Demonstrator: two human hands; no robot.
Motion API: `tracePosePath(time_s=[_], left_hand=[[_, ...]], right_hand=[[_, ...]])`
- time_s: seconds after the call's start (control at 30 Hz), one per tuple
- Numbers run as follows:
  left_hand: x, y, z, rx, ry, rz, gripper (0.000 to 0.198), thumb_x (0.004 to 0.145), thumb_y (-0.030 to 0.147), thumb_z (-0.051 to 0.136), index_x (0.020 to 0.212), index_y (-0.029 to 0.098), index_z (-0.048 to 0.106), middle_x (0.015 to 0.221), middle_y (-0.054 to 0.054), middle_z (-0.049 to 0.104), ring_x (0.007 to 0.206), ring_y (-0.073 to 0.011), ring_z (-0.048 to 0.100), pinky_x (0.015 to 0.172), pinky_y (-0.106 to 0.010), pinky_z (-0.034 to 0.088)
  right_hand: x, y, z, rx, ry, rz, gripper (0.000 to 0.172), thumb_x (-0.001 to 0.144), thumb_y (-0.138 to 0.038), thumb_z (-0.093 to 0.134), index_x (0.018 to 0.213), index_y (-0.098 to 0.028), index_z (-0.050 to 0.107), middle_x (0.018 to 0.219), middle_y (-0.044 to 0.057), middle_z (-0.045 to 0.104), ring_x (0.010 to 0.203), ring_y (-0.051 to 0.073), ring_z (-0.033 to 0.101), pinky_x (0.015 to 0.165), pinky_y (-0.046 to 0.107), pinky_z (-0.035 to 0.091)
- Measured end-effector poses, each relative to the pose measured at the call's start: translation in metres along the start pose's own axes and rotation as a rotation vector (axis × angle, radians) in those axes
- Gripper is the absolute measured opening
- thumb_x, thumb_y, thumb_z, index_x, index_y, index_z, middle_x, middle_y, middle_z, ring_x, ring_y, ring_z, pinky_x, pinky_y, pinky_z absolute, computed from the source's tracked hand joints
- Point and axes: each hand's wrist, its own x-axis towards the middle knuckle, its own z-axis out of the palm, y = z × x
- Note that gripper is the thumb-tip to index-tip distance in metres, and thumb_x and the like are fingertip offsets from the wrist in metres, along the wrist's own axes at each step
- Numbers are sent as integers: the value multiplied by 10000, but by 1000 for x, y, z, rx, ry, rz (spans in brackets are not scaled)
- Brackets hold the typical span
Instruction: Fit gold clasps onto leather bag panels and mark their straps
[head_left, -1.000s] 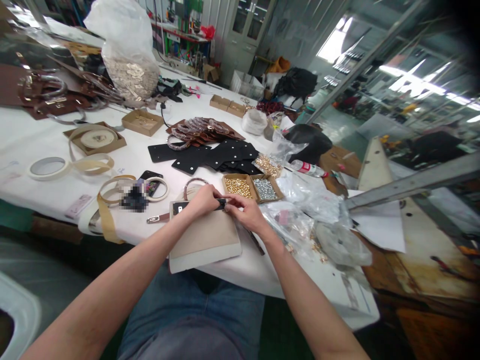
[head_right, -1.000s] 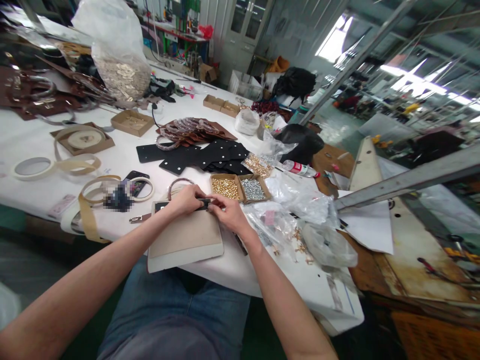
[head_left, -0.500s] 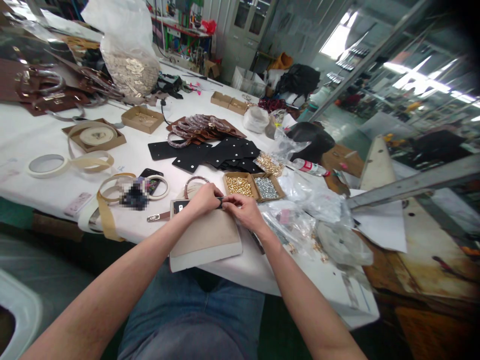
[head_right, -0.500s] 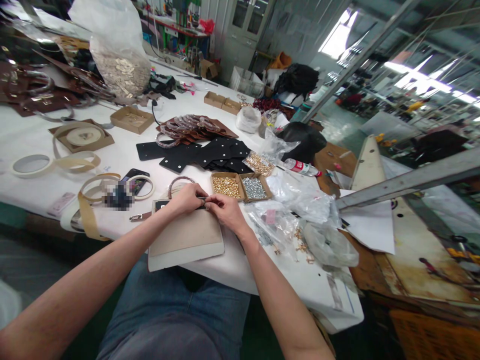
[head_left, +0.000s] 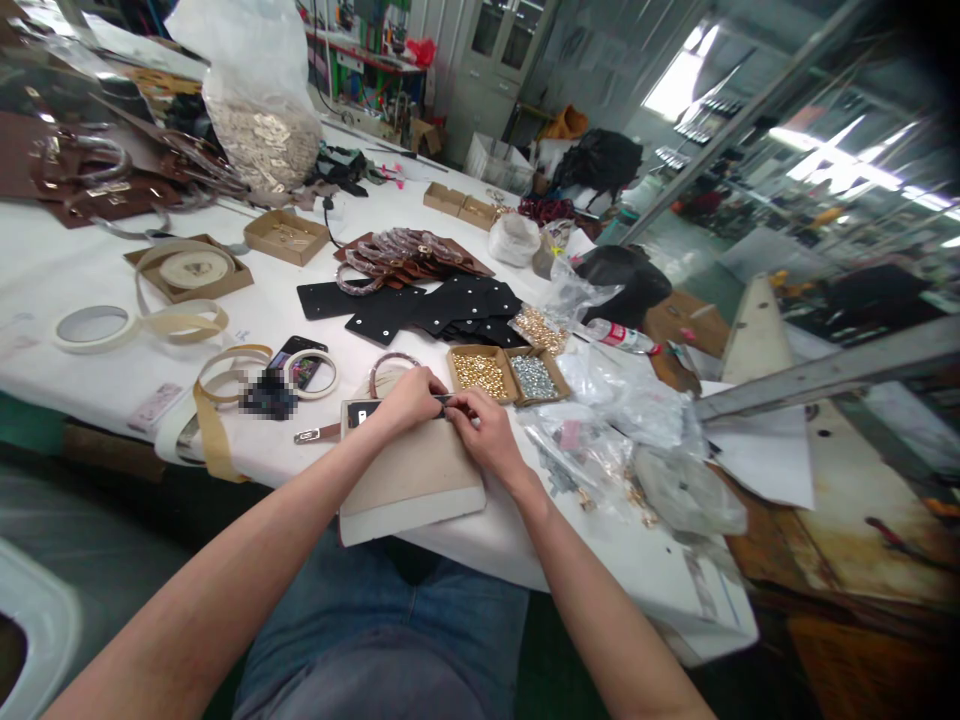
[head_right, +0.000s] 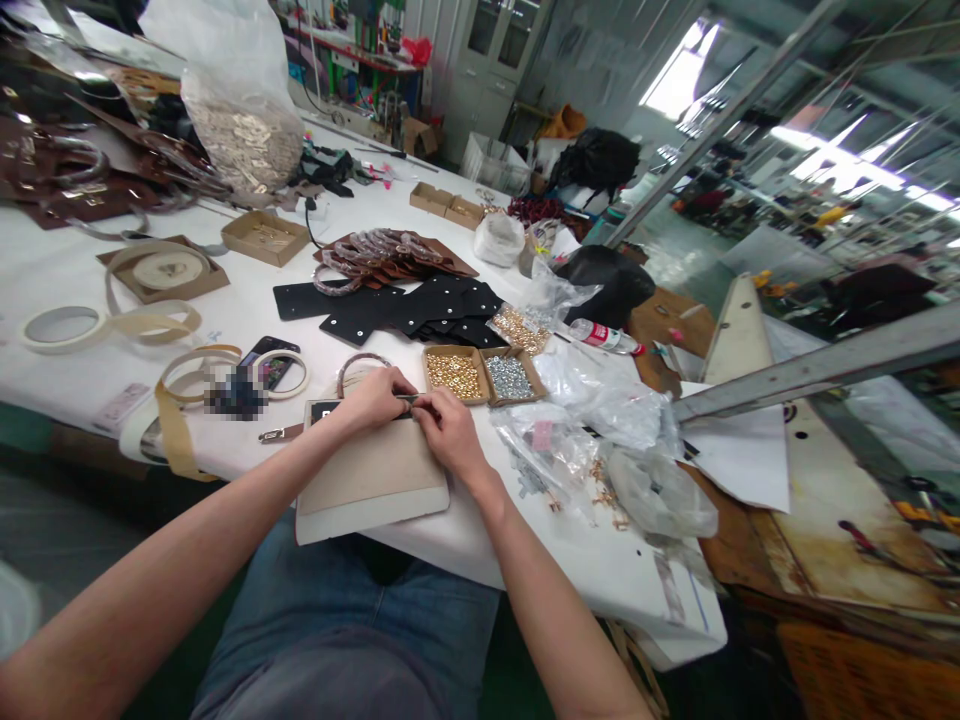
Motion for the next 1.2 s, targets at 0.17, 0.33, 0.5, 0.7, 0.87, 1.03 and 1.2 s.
tracePosePath(time_s=[0.17, 0.33, 0.5, 0.7, 0.87, 1.03, 1.2], left_hand=[[0, -1, 1, -31, 1, 23, 332, 802, 87, 739, 1040, 197, 943, 1021, -79, 899, 936, -230, 787, 830, -263, 581], [-2, -1, 1, -45, 9, 35, 311, 808, 107, 732, 1019, 192, 944, 976, -81, 894, 886, -225, 783, 799, -269, 569], [-2, -4, 3, -48, 47, 33, 343, 799, 94, 739, 1059, 183, 946, 1037, -101, 891, 992, -257, 792, 884, -294, 589], [-3, -4, 4, -34, 59, 25, 329, 822, 101, 744, 1072, 187, 940, 1064, -99, 886, 1004, -257, 794, 895, -297, 592], [-3, -3, 2, -6, 46, 14, 293, 843, 113, 742, 1067, 168, 924, 1072, -98, 879, 988, -235, 790, 890, -277, 585], [-2, -4, 1, 2, 26, 32, 265, 879, 135, 747, 1065, 171, 932, 1071, -114, 876, 1001, -251, 790, 892, -282, 581], [-1, -3, -2, -8, 0, 52, 337, 833, 85, 734, 1059, 212, 949, 1048, -85, 882, 977, -244, 788, 864, -270, 572]], right_hand=[[-10, -2, -3, -17, -17, -94, 159, 1143, -311, 659, 1259, -273, 760, 1243, 107, 718, 1170, 298, 702, 1042, 457, 594], [-9, 3, -9, -48, -52, -102, 138, 1139, -297, 652, 1228, -272, 754, 1262, 110, 707, 1179, 305, 703, 1055, 469, 599], [-8, 11, -9, -93, -76, -84, 422, 1123, -307, 670, 1542, -281, 618, 1361, 129, 721, 1082, 304, 717, 982, 465, 629], [-12, 15, -4, -104, -85, -105, 526, 1145, -265, 612, 1659, -322, 518, 1467, 112, 724, 1252, 326, 718, 1112, 497, 598], [-11, 15, -3, -68, -102, -150, 513, 1153, -248, 592, 1655, -326, 521, 1480, 116, 712, 1321, 322, 684, 1156, 513, 579], [-12, 17, 0, -52, -108, -146, 511, 1151, -225, 560, 1648, -334, 518, 1495, 117, 700, 1348, 325, 678, 1178, 529, 571], [-16, 20, 6, -43, -86, -111, 495, 1148, -237, 563, 1631, -321, 500, 1492, 125, 697, 1329, 327, 693, 1162, 520, 583]])
